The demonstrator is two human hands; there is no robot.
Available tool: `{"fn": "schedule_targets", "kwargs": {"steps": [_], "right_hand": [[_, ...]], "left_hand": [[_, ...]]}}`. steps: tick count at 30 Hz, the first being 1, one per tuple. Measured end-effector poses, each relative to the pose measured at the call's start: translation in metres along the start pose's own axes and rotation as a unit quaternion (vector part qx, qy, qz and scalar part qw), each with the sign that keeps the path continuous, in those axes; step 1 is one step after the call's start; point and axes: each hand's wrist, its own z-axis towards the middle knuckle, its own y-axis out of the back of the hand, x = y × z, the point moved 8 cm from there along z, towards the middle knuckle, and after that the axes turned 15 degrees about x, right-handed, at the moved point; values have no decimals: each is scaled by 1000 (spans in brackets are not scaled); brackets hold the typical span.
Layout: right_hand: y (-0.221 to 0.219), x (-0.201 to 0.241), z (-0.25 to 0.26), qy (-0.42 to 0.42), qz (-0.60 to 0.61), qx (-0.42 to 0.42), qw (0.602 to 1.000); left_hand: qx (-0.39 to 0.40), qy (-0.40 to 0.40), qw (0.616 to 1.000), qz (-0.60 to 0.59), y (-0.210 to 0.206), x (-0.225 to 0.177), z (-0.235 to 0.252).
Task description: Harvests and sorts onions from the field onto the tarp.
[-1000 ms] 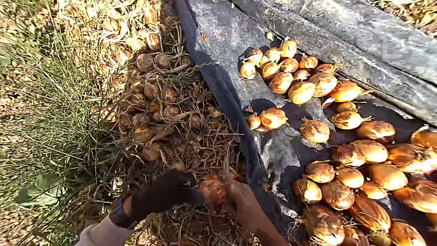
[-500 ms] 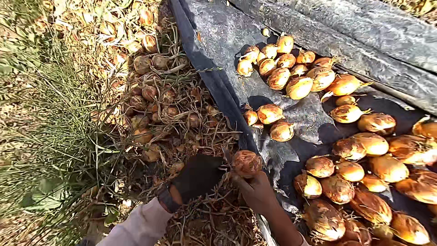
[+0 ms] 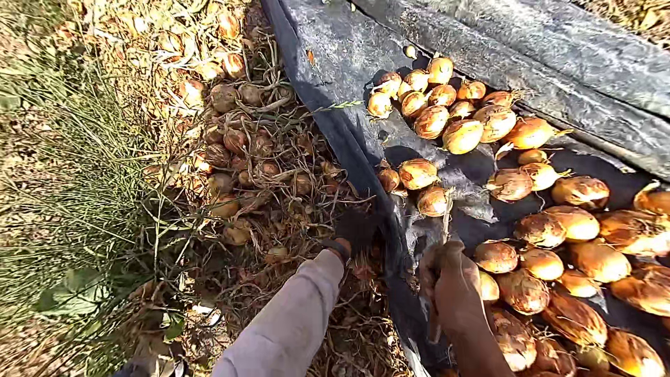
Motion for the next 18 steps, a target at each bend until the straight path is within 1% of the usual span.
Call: {"fn": "schedule_targets", "kwargs": {"steps": [1, 2, 4, 5, 6, 9, 10, 12, 13, 14, 16, 17, 18], "right_hand": [[-7, -4, -1, -3, -17, 23, 1000], [-12, -8, -3, -5, -29, 39, 999], [-13, -12, -3, 1, -35, 46, 998], [-11, -12, -2, 5, -31, 44, 999], [-9, -12, -2, 7, -27, 40, 999], [-11, -18, -2, 5, -37, 46, 998], [-13, -20, -1, 3, -43, 49, 998], [-18, -24, 1, 3, -55, 59, 997], [-20, -26, 2, 0, -61, 65, 996], [-21, -29, 2, -9, -66, 67, 996], [-28, -34, 0, -31, -69, 70, 995], [-34, -35, 0, -39, -64, 74, 994], [-40, -35, 1, -43, -61, 79, 994]], "left_hand": [[5, -21, 1000, -13, 2, -2, -3], [-3, -48, 999, -1, 6, -3, -9], [-46, -105, 990, 81, 21, 8, -26], [-72, -111, 985, 110, 29, 24, -33], [-92, -97, 984, 116, 36, 43, -38], [-112, 9, 985, 132, 50, 89, -47], [-121, 41, 980, 151, 59, 100, -49], [-167, 96, 970, 149, 88, 123, -55], [-204, 104, 959, 168, 105, 126, -58], [-238, 93, 947, 195, 119, 124, -59], [-286, 47, 919, 267, 136, 108, -53], [-284, 35, 913, 292, 141, 96, -47], [-265, 26, 917, 299, 144, 82, -38]]}}
